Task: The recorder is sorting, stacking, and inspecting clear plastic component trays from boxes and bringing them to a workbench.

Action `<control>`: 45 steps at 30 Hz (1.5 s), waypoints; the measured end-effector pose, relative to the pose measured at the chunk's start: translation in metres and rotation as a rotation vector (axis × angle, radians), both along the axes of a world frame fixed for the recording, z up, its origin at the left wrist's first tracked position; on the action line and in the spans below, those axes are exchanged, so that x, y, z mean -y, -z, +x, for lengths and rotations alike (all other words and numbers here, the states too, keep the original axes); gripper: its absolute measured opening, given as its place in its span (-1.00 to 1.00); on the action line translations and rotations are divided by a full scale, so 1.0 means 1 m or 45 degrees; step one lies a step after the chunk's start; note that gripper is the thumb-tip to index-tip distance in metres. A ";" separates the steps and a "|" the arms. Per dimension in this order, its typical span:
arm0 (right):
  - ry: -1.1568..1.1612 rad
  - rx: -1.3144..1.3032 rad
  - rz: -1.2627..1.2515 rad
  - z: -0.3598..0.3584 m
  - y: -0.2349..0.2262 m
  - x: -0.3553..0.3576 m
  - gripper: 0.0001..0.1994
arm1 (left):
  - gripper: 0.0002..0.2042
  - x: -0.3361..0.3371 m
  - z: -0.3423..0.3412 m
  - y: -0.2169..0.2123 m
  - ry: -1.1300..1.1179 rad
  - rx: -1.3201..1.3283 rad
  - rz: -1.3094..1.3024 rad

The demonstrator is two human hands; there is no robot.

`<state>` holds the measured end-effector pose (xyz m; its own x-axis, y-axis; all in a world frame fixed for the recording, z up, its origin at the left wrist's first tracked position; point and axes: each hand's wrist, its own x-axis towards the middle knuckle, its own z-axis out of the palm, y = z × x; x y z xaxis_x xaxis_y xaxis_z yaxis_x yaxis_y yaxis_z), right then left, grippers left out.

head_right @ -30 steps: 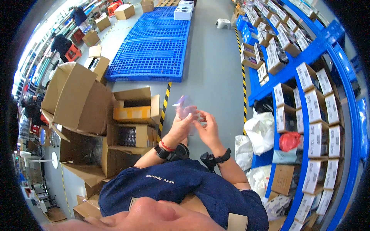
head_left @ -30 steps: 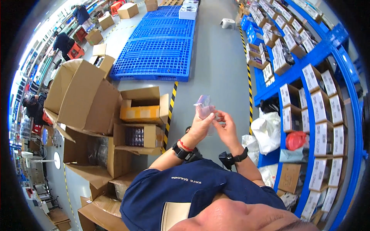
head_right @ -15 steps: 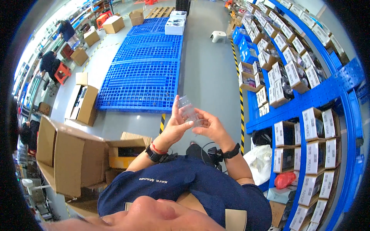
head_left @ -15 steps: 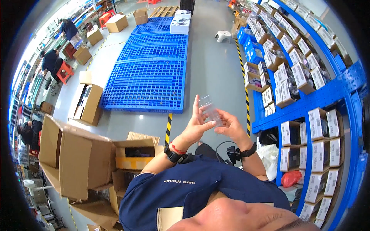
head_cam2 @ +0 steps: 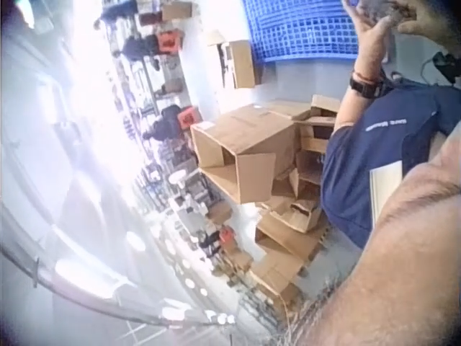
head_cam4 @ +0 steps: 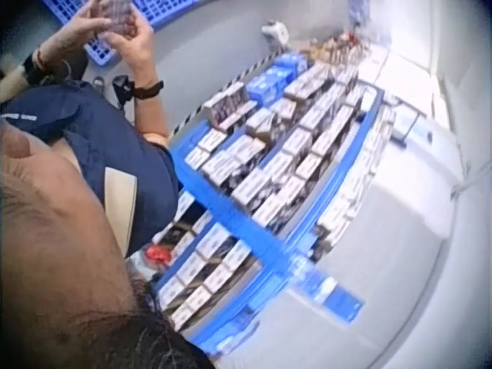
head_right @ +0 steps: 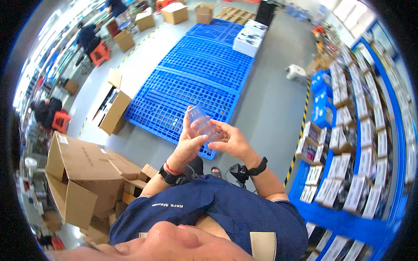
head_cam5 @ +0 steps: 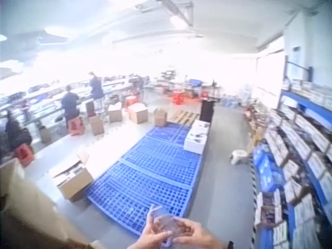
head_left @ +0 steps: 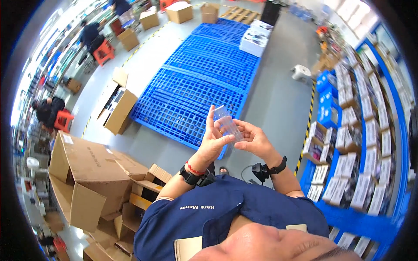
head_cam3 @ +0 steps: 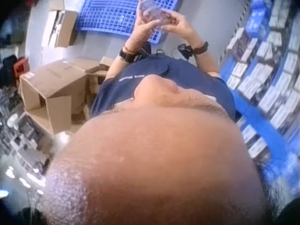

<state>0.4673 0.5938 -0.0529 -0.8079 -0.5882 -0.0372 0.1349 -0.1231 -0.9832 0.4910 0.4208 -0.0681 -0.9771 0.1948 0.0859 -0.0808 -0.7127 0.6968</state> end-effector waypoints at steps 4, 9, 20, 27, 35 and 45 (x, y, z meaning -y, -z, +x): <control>-0.195 0.179 -0.099 -0.093 0.007 0.037 -0.35 | -0.02 0.031 -0.068 0.011 -0.175 0.080 0.051; -0.229 0.271 -0.110 -0.199 -0.003 0.084 -0.40 | -0.05 0.073 -0.164 0.005 -0.248 0.184 0.137; -0.241 0.320 0.008 -0.358 -0.102 0.163 -0.33 | 0.00 0.149 -0.324 -0.083 -0.280 0.213 0.163; -0.352 0.306 0.003 -0.440 -0.130 0.198 -0.38 | -0.07 0.179 -0.395 -0.098 -0.368 0.169 0.157; -0.501 0.469 -0.014 -0.553 -0.113 0.222 -0.45 | -0.10 0.202 -0.478 -0.099 -0.452 0.190 0.280; -0.505 0.446 0.044 -0.646 -0.111 0.259 -0.39 | -0.38 0.228 -0.547 -0.105 -1.253 0.242 -0.500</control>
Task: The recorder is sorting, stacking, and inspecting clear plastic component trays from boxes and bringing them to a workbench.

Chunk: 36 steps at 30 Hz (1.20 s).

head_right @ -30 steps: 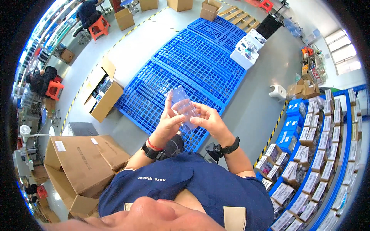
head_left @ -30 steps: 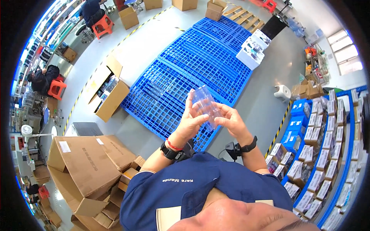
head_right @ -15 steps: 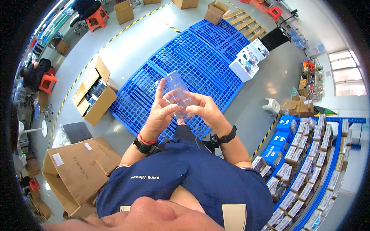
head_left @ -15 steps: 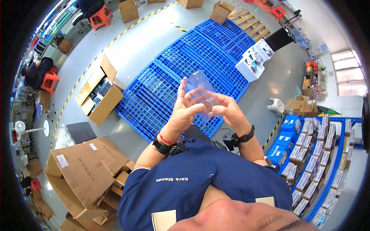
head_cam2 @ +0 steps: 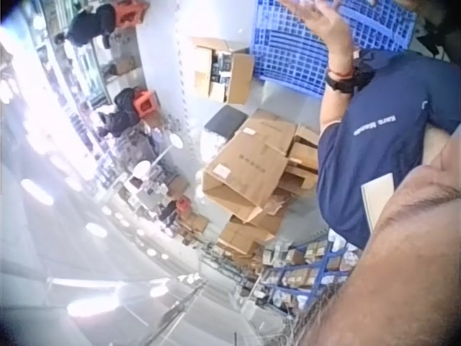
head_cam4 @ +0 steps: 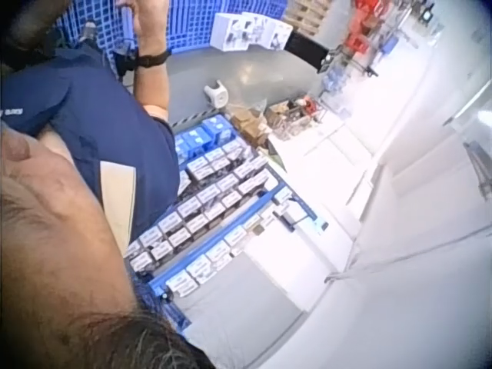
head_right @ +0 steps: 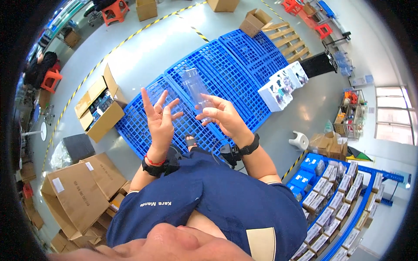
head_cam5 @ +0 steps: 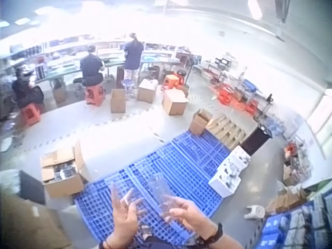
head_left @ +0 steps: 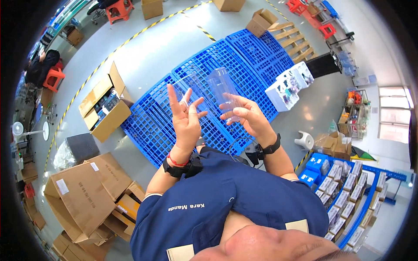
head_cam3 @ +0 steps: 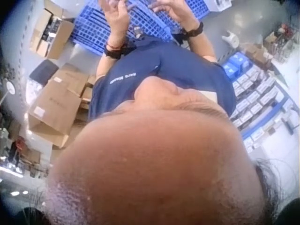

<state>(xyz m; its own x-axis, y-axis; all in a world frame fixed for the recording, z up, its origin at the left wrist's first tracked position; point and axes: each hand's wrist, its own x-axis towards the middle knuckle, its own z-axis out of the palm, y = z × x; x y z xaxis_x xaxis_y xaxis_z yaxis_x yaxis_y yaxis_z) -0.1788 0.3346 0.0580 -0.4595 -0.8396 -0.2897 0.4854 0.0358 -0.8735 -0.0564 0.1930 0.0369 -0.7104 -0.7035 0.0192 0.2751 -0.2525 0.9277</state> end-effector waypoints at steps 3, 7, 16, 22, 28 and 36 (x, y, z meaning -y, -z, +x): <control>-0.003 -0.148 0.032 -0.011 -0.002 0.022 -0.37 | -0.57 0.023 -0.014 0.015 -0.100 0.120 -0.573; -0.033 -0.239 0.017 -0.017 -0.008 0.062 -0.34 | -0.66 0.043 -0.033 0.009 0.034 0.101 -0.169; -0.116 -0.240 -0.095 -0.050 -0.018 0.169 -0.35 | -0.46 0.148 -0.082 0.005 0.235 -0.339 0.348; -0.100 -0.235 -0.052 -0.080 -0.024 0.220 -0.37 | -0.46 0.202 -0.117 0.008 0.288 -0.367 0.434; -0.103 -0.169 -0.047 -0.137 -0.019 0.263 -0.39 | -0.48 0.242 -0.175 0.012 0.319 -0.319 0.598; 0.214 -0.998 0.149 -0.259 0.003 0.322 -0.26 | -0.82 0.302 -0.296 0.008 0.106 -0.185 0.029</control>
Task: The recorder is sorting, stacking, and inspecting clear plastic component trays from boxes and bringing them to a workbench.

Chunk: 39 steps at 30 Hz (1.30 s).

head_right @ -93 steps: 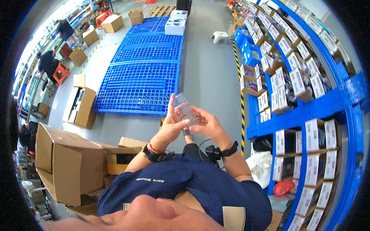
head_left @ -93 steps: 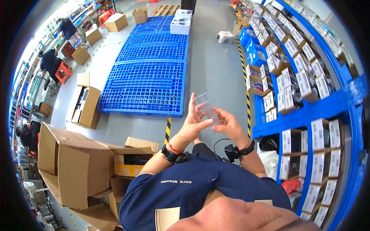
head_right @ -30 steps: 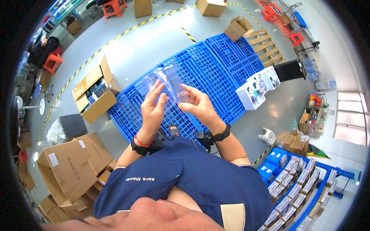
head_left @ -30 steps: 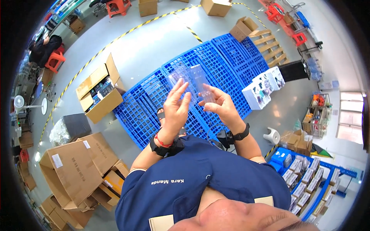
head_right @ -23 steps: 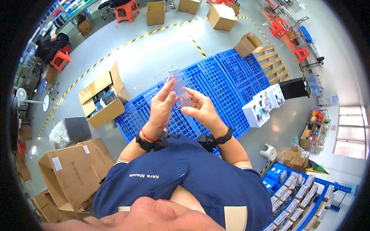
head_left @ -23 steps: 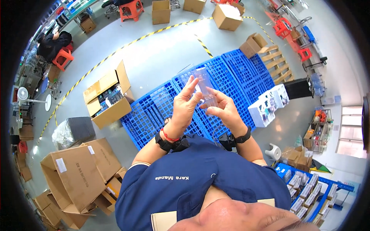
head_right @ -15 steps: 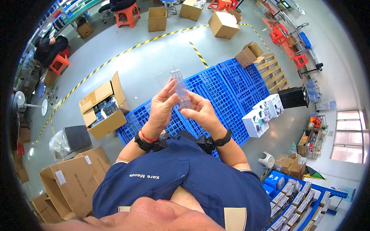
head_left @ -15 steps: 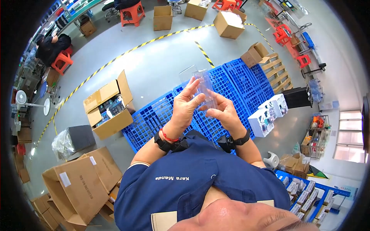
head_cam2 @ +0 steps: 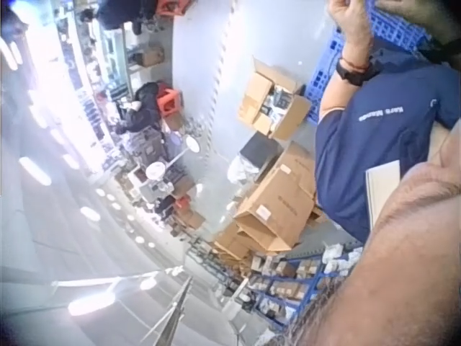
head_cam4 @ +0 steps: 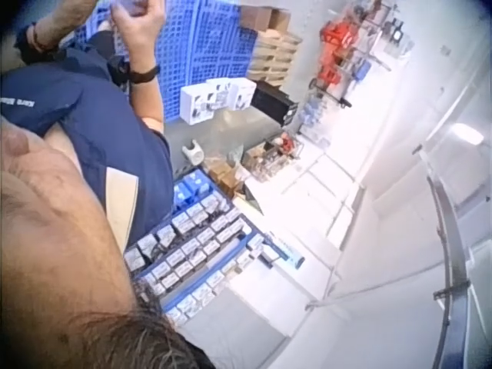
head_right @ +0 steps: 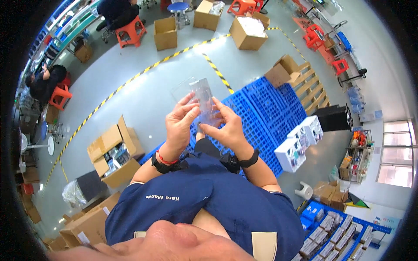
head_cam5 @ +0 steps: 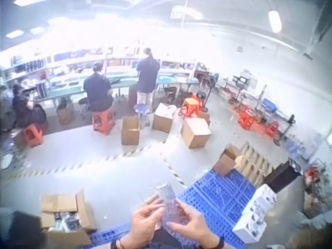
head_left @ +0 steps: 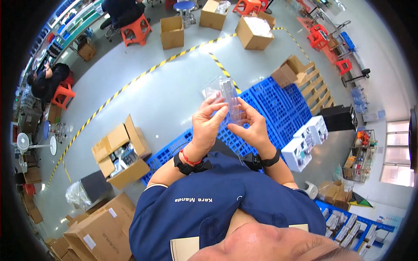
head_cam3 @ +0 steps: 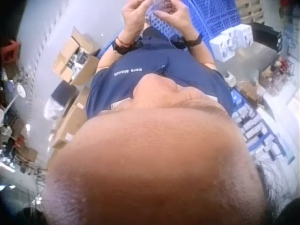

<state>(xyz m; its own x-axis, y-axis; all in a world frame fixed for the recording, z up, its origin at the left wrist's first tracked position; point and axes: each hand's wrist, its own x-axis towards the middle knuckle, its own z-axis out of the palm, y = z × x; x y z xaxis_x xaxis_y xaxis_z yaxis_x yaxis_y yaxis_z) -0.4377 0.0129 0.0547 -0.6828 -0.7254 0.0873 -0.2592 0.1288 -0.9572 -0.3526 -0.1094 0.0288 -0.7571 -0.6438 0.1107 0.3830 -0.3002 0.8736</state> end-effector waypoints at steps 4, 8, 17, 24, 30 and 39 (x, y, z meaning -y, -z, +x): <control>0.064 -0.460 0.190 -0.079 -0.020 0.036 -0.21 | -0.88 0.034 -0.079 -0.010 0.030 0.062 0.017; 0.064 -0.628 0.158 -0.143 -0.026 0.063 -0.21 | -0.92 0.060 -0.140 -0.016 -0.001 0.152 0.067; 0.148 -0.119 0.077 -0.258 0.006 0.102 -0.20 | -0.91 0.114 -0.264 0.009 0.152 0.145 0.184; 0.129 0.085 -0.199 -0.343 0.066 0.139 -0.22 | -0.90 0.162 -0.355 0.051 0.286 0.063 0.084; 0.133 0.161 -0.279 -0.402 0.088 0.177 -0.20 | -0.91 0.205 -0.423 0.078 0.282 0.044 -0.183; 0.081 0.530 -0.315 -0.492 0.095 0.196 -0.28 | -0.89 0.216 -0.506 0.085 0.229 0.105 -0.223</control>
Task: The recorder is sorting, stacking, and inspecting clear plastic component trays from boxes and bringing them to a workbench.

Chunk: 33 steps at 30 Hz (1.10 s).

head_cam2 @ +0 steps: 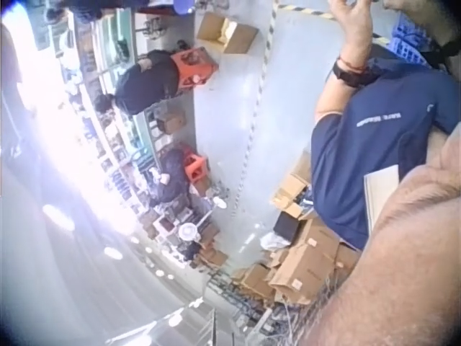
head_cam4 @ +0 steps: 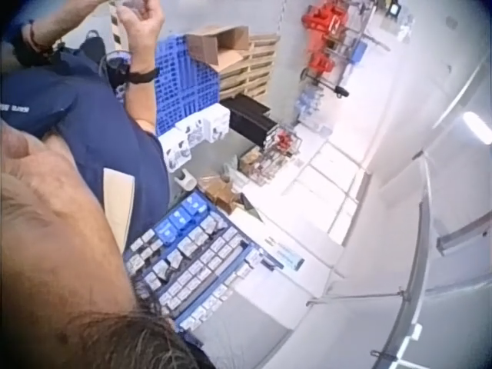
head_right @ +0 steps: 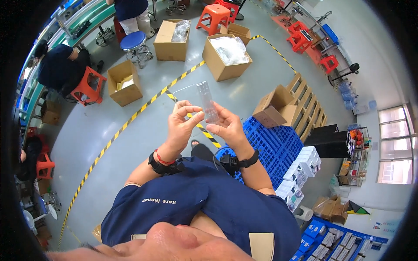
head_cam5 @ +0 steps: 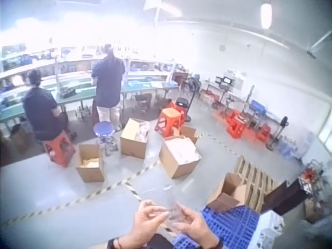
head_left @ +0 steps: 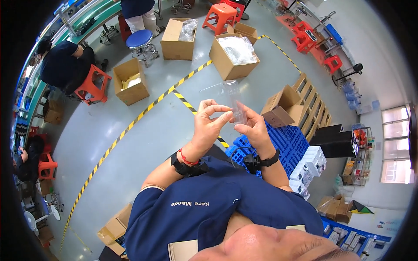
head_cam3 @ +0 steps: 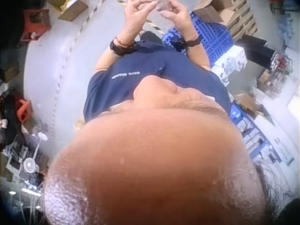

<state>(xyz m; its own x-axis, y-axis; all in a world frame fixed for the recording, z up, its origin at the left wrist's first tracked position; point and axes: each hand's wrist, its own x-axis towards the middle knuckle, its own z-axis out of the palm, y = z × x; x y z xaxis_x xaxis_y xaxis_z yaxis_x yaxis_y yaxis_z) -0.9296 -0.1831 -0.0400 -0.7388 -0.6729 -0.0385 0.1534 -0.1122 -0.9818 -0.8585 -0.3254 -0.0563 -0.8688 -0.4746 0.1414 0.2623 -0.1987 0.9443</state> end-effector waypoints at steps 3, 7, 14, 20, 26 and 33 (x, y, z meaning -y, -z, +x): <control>-0.151 0.075 -0.023 -0.036 -0.005 -0.003 -0.33 | -0.81 0.001 -0.033 0.008 -0.089 -0.002 -0.089; -0.248 0.082 0.002 -0.075 -0.011 -0.002 -0.34 | -0.81 -0.005 -0.064 0.002 -0.151 0.016 -0.043; -0.419 0.121 0.014 -0.113 -0.010 0.004 -0.34 | -0.86 -0.012 -0.089 0.008 -0.269 0.038 0.159; -0.514 0.155 0.046 -0.124 -0.010 0.016 -0.34 | -0.87 -0.003 -0.093 0.010 -0.327 0.064 0.144; -0.549 0.167 0.002 -0.129 -0.008 0.027 -0.38 | -0.86 0.005 -0.092 0.014 -0.363 0.152 0.131; -0.562 0.326 -0.217 -0.142 -0.004 0.027 -0.33 | -0.82 0.018 -0.086 0.010 -0.422 0.024 0.356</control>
